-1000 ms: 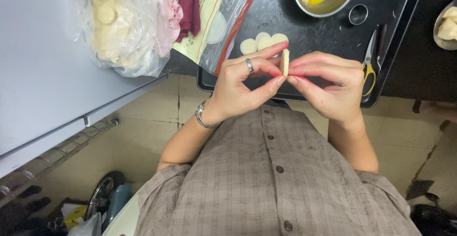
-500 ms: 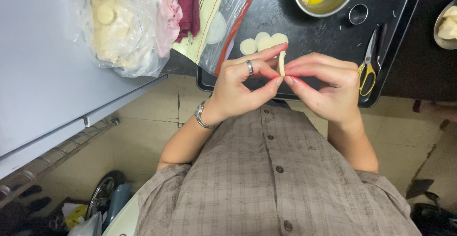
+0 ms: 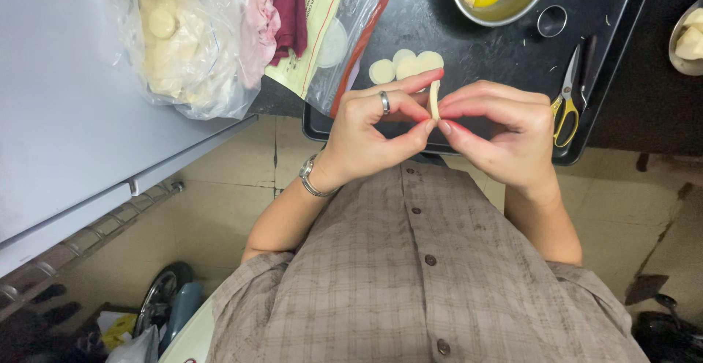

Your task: The person sits at a work table and shapes round dough discs by hand, pinching and folding each disc into a crescent form and placing the shaped pieces on a tray. They occasionally reach into a plastic bag to take more dough pieces and continue shaping one piece at a time.

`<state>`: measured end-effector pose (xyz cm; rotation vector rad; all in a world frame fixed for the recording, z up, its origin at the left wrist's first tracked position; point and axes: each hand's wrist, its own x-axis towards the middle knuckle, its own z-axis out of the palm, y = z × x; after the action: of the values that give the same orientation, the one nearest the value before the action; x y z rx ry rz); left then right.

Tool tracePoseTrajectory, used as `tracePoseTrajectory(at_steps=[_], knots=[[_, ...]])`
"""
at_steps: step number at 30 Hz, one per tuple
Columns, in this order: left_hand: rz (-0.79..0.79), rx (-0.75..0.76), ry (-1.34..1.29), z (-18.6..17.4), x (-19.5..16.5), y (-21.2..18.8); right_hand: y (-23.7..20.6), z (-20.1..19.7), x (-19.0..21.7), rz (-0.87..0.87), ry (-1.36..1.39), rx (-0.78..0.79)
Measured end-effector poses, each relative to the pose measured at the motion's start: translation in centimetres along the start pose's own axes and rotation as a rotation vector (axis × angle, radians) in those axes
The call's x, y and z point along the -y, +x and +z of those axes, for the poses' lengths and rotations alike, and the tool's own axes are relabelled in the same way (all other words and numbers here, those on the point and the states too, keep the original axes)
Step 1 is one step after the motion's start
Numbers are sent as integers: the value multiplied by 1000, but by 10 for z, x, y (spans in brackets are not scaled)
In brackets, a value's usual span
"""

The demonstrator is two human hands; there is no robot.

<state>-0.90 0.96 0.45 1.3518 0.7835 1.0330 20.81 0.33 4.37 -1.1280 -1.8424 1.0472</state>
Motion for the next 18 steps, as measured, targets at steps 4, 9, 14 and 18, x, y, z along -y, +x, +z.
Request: tracePoseTrajectory(at_steps=[4,9,14,18], knots=[[16,-3,39,0,-3,0,1,0,2,3,6,0],[50,8,81,-1,-4,-1,2,-1,2,-36,-5,23],[-18,37,20,-3,-3,1,2,-2,1,-18,11,37],[-38,53,-14,-4,-3,1,2,-3,0,-23,-3,48]])
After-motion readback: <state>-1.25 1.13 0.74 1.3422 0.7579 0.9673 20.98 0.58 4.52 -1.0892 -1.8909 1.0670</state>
